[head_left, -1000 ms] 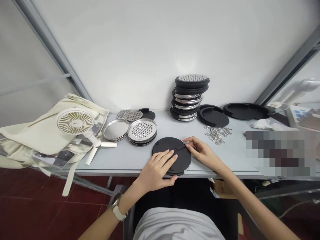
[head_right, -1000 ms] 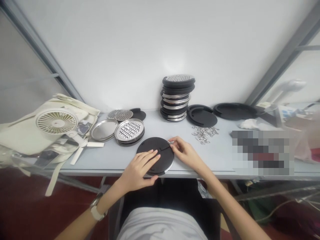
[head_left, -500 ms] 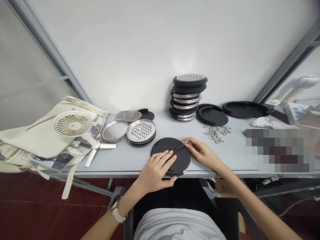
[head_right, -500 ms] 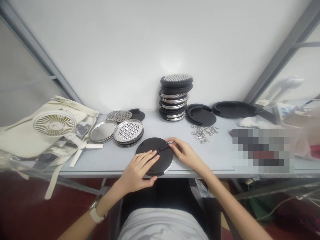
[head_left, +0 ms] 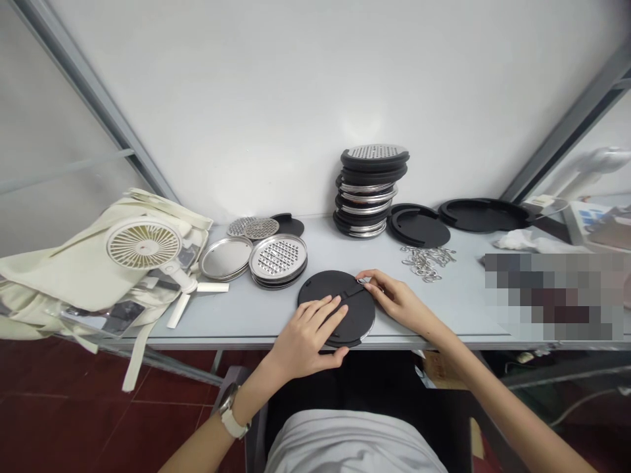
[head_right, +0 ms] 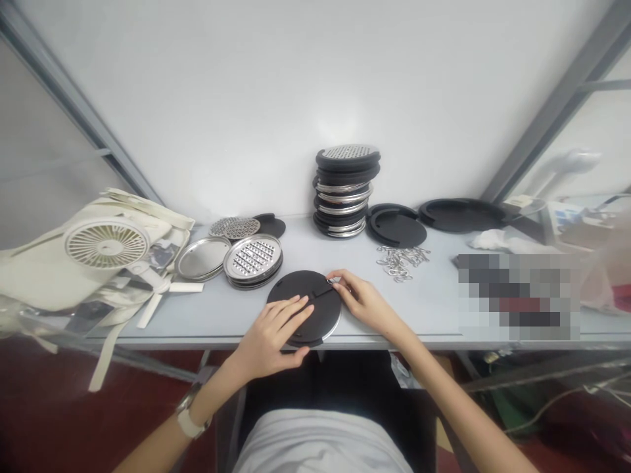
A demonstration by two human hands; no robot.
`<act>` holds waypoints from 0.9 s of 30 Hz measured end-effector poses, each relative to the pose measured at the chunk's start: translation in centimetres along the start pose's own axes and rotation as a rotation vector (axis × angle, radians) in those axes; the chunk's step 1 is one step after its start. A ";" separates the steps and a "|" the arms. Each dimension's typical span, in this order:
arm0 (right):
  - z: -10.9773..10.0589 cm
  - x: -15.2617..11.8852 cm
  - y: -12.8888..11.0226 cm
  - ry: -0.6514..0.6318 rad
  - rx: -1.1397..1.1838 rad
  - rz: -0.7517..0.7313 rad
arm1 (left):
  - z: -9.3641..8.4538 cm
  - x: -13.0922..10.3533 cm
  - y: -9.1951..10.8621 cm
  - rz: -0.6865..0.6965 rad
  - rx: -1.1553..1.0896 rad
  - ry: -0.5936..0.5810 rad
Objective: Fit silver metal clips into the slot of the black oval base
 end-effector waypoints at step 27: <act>0.2 0.1 -0.4 -0.013 -0.058 -0.018 | 0.1 0.0 0.1 0.017 0.000 0.016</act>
Point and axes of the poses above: each hand's wrist, its own x-axis towards the middle knuckle, its own z-axis out of the palm, y = z × x, the point moved 9 cm from there along x, towards the middle knuckle, and after that the axes turned 10 degrees about -z, right-handed, at the moved point
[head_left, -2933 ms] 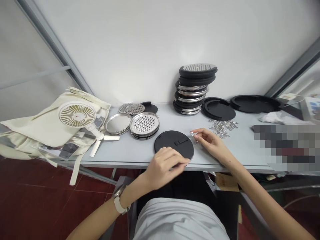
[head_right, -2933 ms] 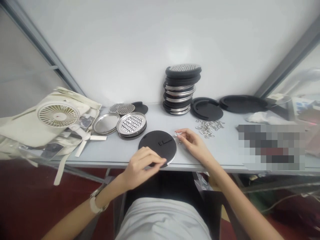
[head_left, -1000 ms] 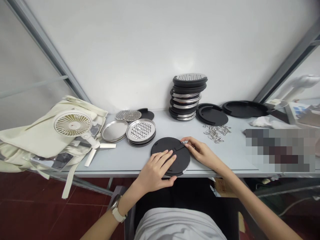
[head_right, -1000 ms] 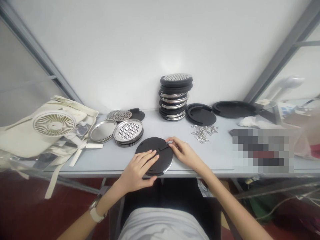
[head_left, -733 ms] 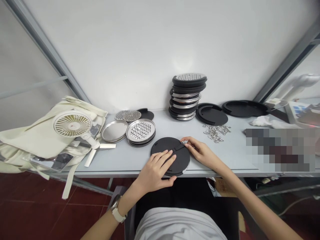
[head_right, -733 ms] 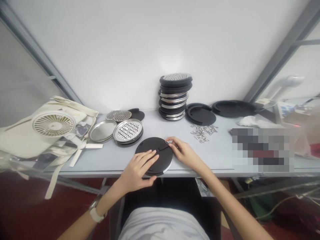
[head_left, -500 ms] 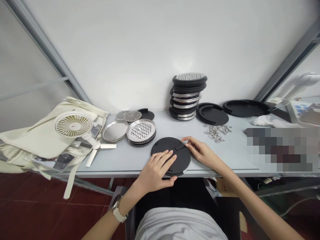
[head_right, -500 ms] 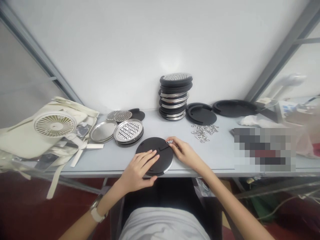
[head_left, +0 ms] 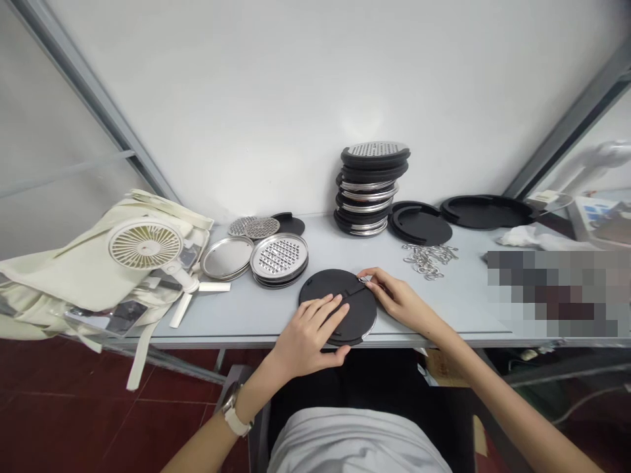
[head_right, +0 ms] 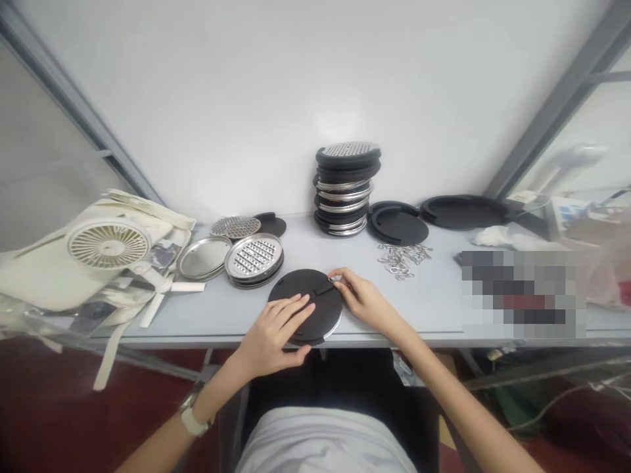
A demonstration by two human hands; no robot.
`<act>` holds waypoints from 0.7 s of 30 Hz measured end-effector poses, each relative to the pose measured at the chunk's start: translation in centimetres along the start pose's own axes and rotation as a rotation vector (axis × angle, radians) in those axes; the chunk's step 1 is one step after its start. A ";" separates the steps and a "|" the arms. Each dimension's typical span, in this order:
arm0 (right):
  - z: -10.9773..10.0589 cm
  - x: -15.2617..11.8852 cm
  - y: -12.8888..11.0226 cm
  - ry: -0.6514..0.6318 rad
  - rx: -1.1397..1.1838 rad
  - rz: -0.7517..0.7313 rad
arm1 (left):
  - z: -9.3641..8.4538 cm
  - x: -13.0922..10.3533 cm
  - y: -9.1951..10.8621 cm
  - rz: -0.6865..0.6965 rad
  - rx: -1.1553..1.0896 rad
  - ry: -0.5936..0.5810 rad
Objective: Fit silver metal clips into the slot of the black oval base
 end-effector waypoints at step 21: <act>0.0 0.0 0.0 0.004 -0.029 -0.019 | -0.1 0.0 0.0 0.006 0.004 0.012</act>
Point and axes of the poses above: each hand's wrist, its own x-axis towards the middle knuckle, its own z-axis out of the palm, y = z × x, the point moved 9 cm from there along x, towards the middle knuckle, and after that the axes turned 10 degrees about -z, right-handed, at the moved point
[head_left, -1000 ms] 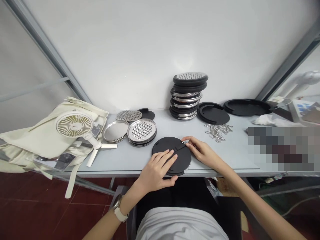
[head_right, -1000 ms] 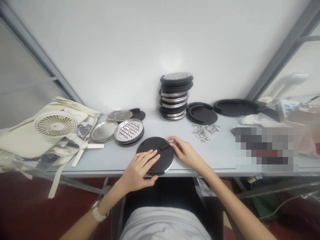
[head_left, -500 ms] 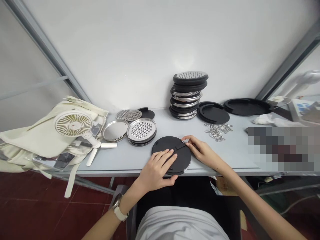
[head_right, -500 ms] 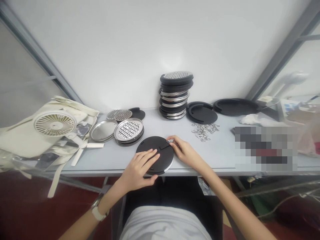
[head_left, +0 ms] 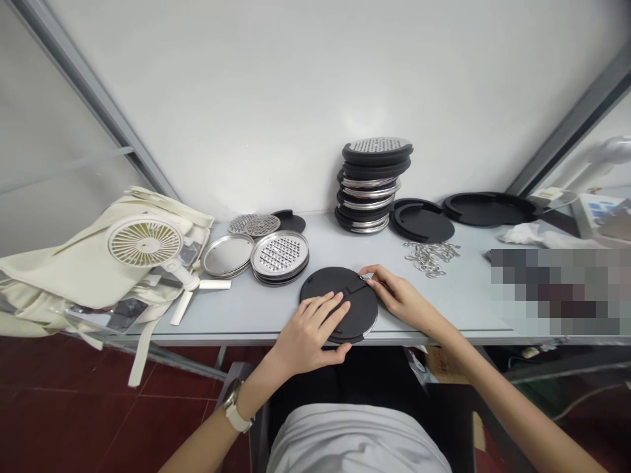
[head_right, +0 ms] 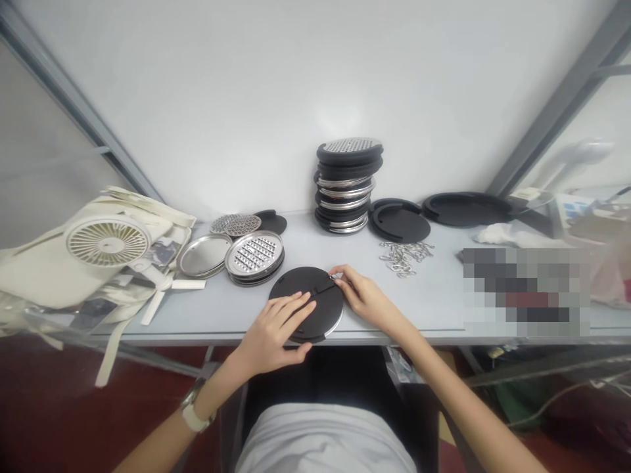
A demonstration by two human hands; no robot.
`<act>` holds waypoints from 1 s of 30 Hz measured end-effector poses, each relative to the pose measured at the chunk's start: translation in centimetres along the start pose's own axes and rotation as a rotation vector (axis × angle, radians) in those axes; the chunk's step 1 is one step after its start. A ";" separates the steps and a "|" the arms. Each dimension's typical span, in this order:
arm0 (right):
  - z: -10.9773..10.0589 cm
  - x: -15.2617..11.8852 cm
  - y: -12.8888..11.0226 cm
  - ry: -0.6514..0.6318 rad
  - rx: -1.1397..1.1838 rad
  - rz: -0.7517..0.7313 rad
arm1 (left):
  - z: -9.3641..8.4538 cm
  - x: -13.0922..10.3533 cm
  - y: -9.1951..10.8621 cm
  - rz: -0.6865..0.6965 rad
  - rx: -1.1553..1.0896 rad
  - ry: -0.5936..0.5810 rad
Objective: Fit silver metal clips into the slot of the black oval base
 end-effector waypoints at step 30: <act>-1.4 -0.4 0.7 0.185 -0.050 0.021 | -0.3 0.1 -0.2 -0.031 -0.059 -0.032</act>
Point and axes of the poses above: each hand's wrist, its own x-axis towards the middle knuckle, its own z-axis out of the palm, y = z × x, the point moved 9 cm from there along x, towards the middle knuckle, and after that the axes turned 10 degrees about -z, right-handed, at the moved point
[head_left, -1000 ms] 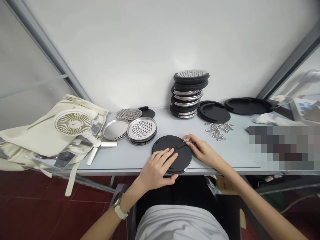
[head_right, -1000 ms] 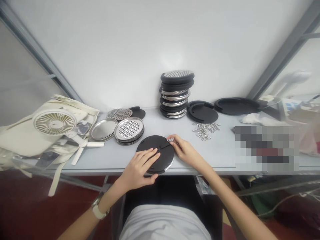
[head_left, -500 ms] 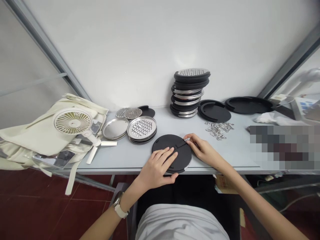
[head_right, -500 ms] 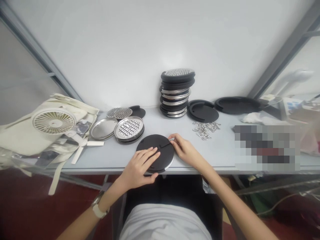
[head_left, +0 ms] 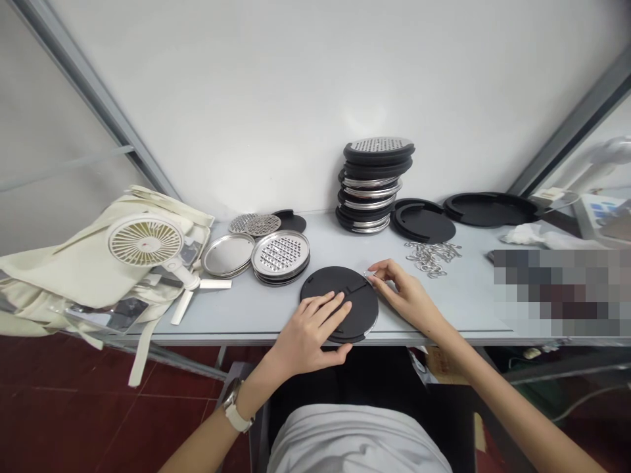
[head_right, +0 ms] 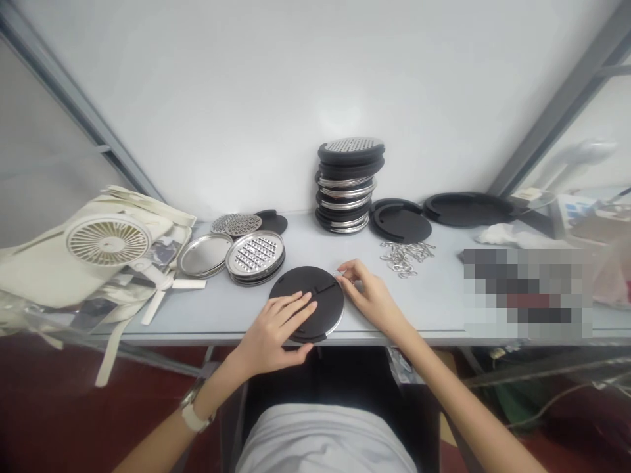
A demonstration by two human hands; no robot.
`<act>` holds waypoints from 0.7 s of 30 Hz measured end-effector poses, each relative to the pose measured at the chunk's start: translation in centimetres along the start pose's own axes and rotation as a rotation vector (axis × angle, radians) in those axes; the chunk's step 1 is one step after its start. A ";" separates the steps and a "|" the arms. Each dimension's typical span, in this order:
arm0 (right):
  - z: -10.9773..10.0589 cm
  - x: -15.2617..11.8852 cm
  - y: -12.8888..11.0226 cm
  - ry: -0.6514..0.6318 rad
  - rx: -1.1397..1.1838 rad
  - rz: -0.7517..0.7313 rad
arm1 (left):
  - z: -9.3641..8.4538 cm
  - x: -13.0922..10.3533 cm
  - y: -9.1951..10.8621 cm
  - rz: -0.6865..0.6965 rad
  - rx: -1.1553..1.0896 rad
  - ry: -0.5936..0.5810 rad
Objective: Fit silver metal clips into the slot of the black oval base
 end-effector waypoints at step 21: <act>-0.1 0.3 -1.2 -0.027 -0.072 -0.091 | 0.2 -0.1 0.1 0.010 -0.032 -0.043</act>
Point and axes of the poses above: each hand's wrist, its own x-axis towards the middle knuckle, its own z-axis out of the palm, y = z × x, the point moved 9 cm from there along x, towards the middle knuckle, and after that the axes turned 10 degrees about -z, right-handed, at the moved point
